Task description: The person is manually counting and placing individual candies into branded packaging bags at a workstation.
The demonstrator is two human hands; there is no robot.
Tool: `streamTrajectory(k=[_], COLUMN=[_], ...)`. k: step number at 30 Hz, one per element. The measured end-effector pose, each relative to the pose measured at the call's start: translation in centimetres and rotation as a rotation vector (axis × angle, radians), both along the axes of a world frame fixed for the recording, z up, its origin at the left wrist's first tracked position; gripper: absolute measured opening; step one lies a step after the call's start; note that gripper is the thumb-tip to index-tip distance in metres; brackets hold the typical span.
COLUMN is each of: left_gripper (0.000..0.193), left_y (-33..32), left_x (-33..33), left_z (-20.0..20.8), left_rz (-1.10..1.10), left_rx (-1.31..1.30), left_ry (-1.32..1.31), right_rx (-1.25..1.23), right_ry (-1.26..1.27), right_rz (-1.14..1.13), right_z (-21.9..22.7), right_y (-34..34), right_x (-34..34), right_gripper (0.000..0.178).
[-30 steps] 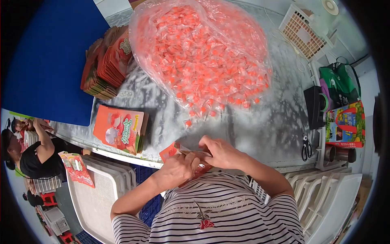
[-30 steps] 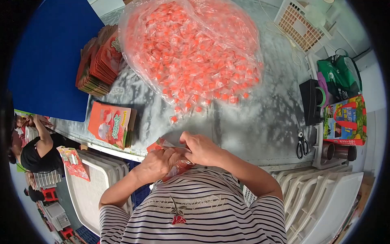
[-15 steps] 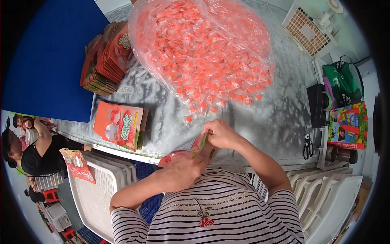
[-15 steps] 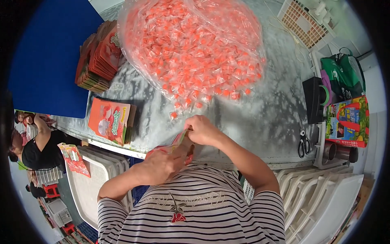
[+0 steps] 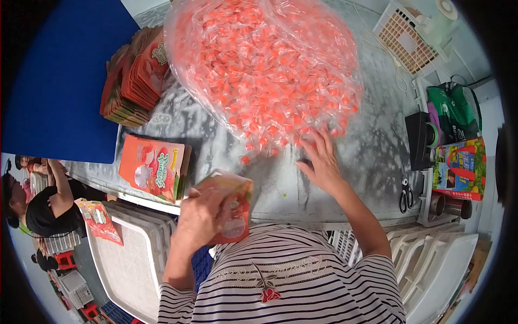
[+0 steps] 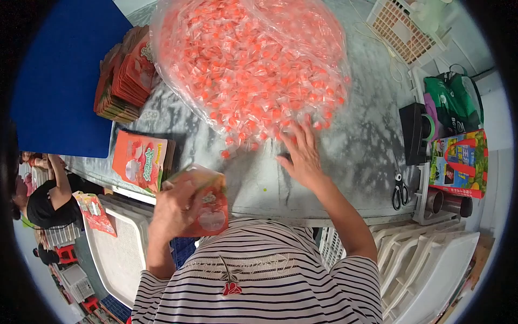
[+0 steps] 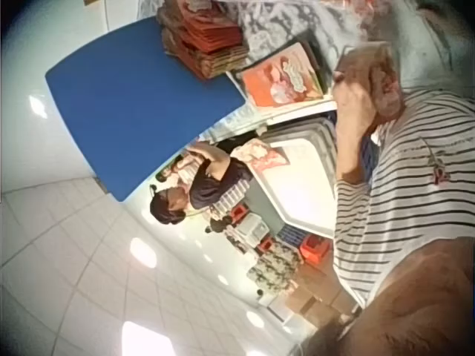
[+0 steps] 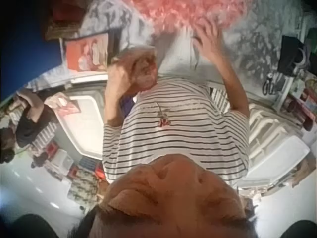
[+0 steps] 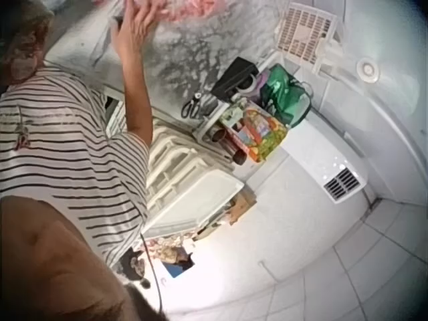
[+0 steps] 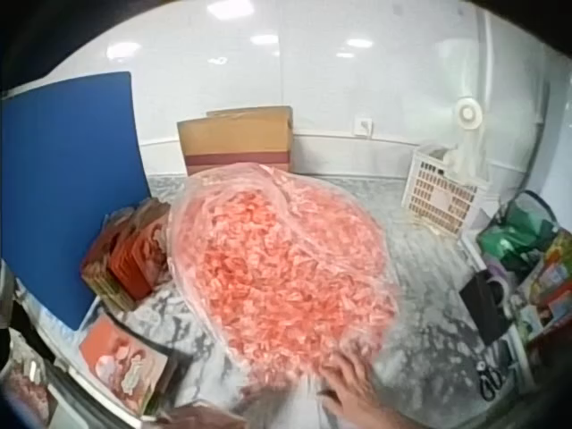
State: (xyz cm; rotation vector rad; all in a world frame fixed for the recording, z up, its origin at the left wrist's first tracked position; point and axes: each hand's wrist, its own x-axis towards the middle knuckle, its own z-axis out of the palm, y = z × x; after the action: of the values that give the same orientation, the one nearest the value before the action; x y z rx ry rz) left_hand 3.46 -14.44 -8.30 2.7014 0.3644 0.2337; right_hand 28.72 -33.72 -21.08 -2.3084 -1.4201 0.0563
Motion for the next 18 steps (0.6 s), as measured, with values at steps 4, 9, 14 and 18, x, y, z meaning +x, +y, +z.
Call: streamTrajectory(k=[4, 9, 14, 18], left_gripper=[0.014, 0.018, 0.025, 0.028], left_y=[1.7, 2.2, 0.0, -0.9], left_x=[-1.3, -1.3, -0.2, -0.2], left_z=[1.0, 1.2, -1.0, -2.3], left_rz=[0.12, 0.134, -0.115, -0.099], left_rx=[0.024, -0.031, -0.085, -0.153], left_ry=[0.04, 0.063, 0.117, 0.109], right_rx=[0.16, 0.353, 0.552, 0.418], right_ry=[0.271, 0.605, 0.815, 0.577], right_rz=[-0.039, -0.297, -0.505, -0.435], right_z=[-0.3, -1.2, -0.6, 0.8], right_y=[-3.3, -6.5, -9.1, -9.6], right_x=[-1.1, 0.0, 0.8, -1.0], right_gripper=[0.041, 0.024, 0.021, 0.023])
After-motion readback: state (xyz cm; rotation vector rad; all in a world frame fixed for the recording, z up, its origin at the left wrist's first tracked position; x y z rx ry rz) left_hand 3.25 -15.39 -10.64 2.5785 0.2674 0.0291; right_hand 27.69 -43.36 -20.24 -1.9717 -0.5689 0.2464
